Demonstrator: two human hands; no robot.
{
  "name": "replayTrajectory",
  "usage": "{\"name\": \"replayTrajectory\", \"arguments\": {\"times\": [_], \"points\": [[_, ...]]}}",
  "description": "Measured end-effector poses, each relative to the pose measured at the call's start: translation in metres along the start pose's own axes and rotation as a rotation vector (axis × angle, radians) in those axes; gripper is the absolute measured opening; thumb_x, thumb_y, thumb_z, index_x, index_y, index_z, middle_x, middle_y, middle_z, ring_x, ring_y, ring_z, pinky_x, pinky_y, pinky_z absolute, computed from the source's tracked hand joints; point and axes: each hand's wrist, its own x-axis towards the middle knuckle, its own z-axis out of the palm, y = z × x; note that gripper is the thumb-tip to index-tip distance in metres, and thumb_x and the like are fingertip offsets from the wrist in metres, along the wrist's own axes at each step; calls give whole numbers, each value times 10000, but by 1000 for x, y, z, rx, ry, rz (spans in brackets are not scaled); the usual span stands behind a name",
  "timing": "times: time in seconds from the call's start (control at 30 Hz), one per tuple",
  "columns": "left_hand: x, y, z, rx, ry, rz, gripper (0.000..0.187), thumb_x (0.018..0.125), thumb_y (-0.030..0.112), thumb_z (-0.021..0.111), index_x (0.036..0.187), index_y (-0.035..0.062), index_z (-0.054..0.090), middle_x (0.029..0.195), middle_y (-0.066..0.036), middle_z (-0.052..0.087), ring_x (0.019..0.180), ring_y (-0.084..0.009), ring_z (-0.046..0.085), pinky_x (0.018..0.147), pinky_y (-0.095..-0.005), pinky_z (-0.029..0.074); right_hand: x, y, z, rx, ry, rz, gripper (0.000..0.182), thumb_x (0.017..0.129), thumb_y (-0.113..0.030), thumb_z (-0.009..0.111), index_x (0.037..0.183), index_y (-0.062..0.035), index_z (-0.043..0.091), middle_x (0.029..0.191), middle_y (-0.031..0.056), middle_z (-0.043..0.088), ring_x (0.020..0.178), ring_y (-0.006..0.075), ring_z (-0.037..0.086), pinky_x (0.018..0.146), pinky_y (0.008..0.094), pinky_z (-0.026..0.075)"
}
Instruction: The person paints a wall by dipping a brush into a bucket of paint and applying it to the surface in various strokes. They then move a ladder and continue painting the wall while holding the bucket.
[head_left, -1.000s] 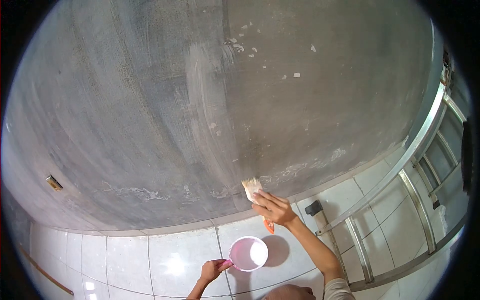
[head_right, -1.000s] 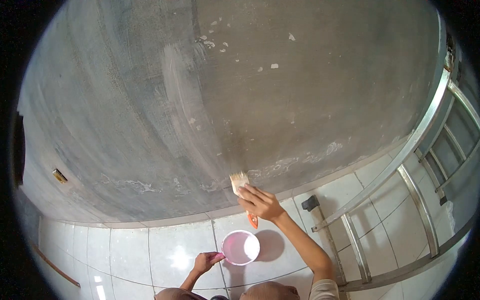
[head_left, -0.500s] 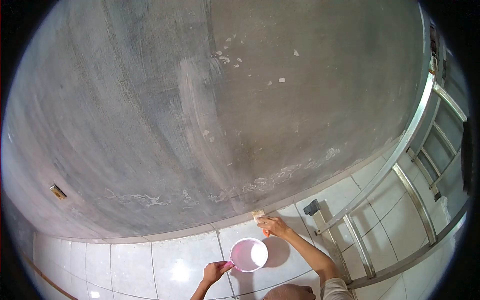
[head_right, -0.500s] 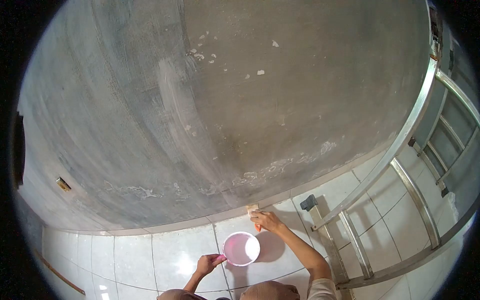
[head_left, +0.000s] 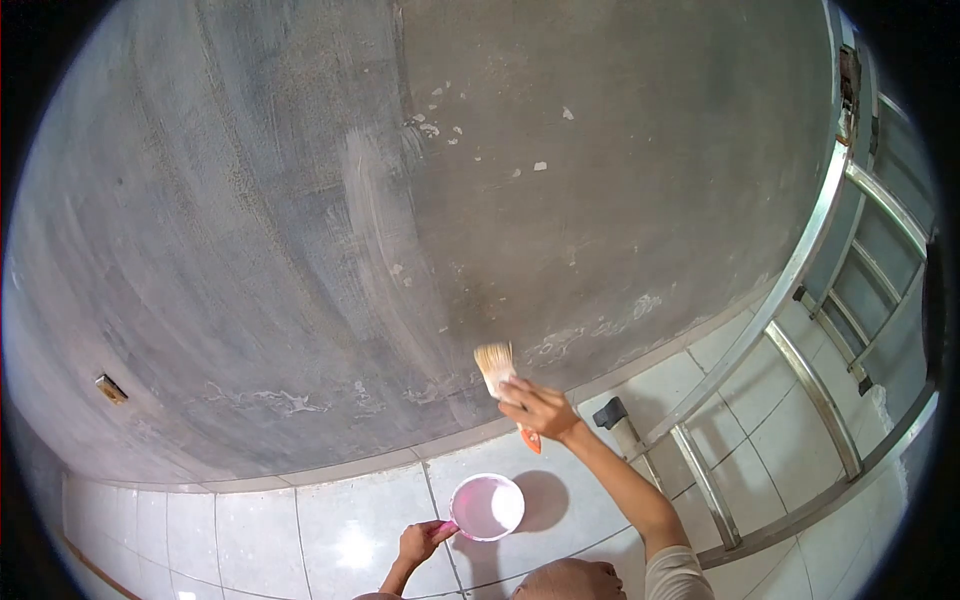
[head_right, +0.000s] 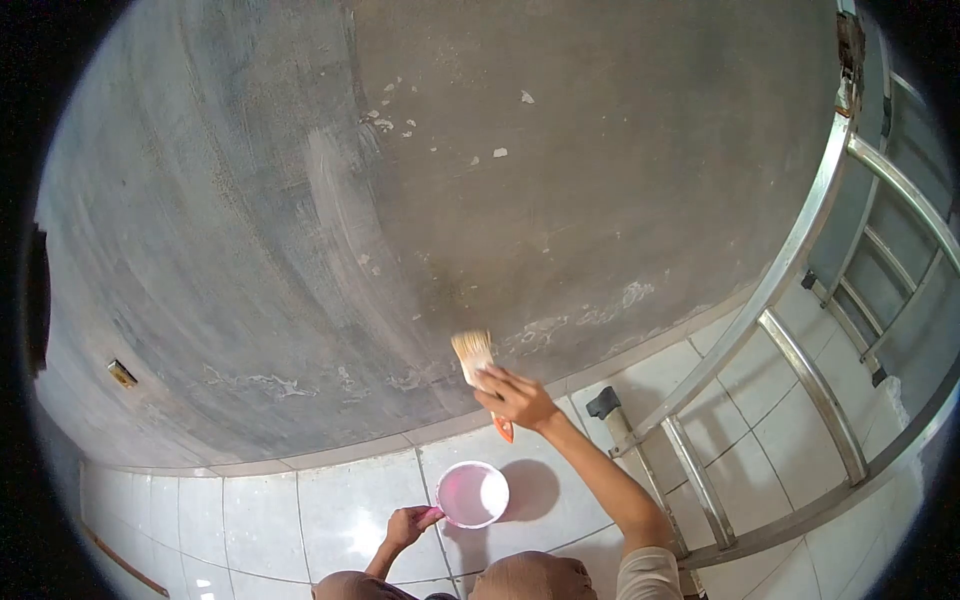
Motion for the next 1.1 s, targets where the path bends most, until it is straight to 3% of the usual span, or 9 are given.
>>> {"name": "replayTrajectory", "arguments": {"times": [0.17, 0.27, 0.3, 0.47, 0.6, 0.67, 0.83, 0.93, 1.1], "points": [[-2, 1, 0, 2, -6, -5, 429, 767, 488, 649, 920, 91, 702, 753, -124, 671, 665, -215, 650, 629, -319, 493, -98, -24, 60, 145, -260, 109, 90, 703, -122, 617, 790, -142, 609, 1038, 24, 614, 944, 191, 622, 719, 302, 544], [2, 4, -3, 3, -4, 13, 439, 767, 503, 640, 920, 95, 702, 762, -129, 670, 676, -235, 650, 631, -334, 492, -111, -27, 65, 323, -571, 239, 62, 703, -149, 616, 752, -144, 578, 985, 8, 620, 822, 184, 642, 635, 319, 543], [2, 5, -4, 30, -6, 16, 433, 768, 506, 639, 922, 106, 704, 767, -126, 671, 676, -236, 650, 631, -336, 492, -105, -24, 68, 342, -557, 221, 83, 688, -166, 625, 711, -137, 551, 921, 3, 628, 727, 183, 640, 575, 330, 534], [-3, 7, -7, 35, 8, 14, 459, 769, 534, 619, 929, 112, 703, 772, -130, 670, 690, -239, 651, 640, -338, 493, 25, 3, 21, 326, -278, 159, 132, 702, -114, 639, 830, -145, 650, 966, 13, 663, 841, 164, 653, 609, 286, 548], [2, 0, -2, 16, -40, -17, 491, 754, 589, 591, 959, 155, 696, 812, -101, 676, 753, -261, 651, 680, -345, 499, 138, 25, -46, 136, -86, -84, 108, 716, -103, 629, 812, -142, 662, 1023, -1, 654, 863, 152, 651, 617, 267, 550], [1, -3, -1, 19, -26, -11, 489, 754, 591, 588, 962, 162, 697, 817, -97, 677, 760, -261, 651, 687, -345, 498, 200, 37, -92, -15, 75, -218, 189, 644, -113, 667, 831, -139, 660, 955, -4, 653, 794, 153, 654, 602, 260, 542], [-1, 3, -5, -12, -19, -7, 484, 757, 590, 584, 957, 164, 698, 811, -98, 677, 757, -268, 649, 679, -352, 500, 288, 54, -163, -70, 416, -148, 202, 616, -76, 670, 810, -129, 646, 1014, 21, 629, 750, 157, 653, 577, 250, 535], [1, -2, -1, 37, -11, 10, 491, 754, 597, 581, 945, 161, 700, 798, -98, 676, 750, -275, 647, 670, -361, 501, 239, 48, -120, -256, 201, -148, 177, 625, -87, 659, 793, -139, 640, 1023, 48, 618, 728, 164, 652, 567, 252, 531], [-3, 1, -3, -8, -8, 6, 498, 749, 615, 574, 933, 170, 702, 793, -95, 675, 751, -290, 642, 669, -374, 500, 76, 2, -17, -57, -104, -207, 130, 684, -131, 629, 811, -154, 625, 1039, 39, 609, 857, 169, 640, 594, 256, 552]]}}
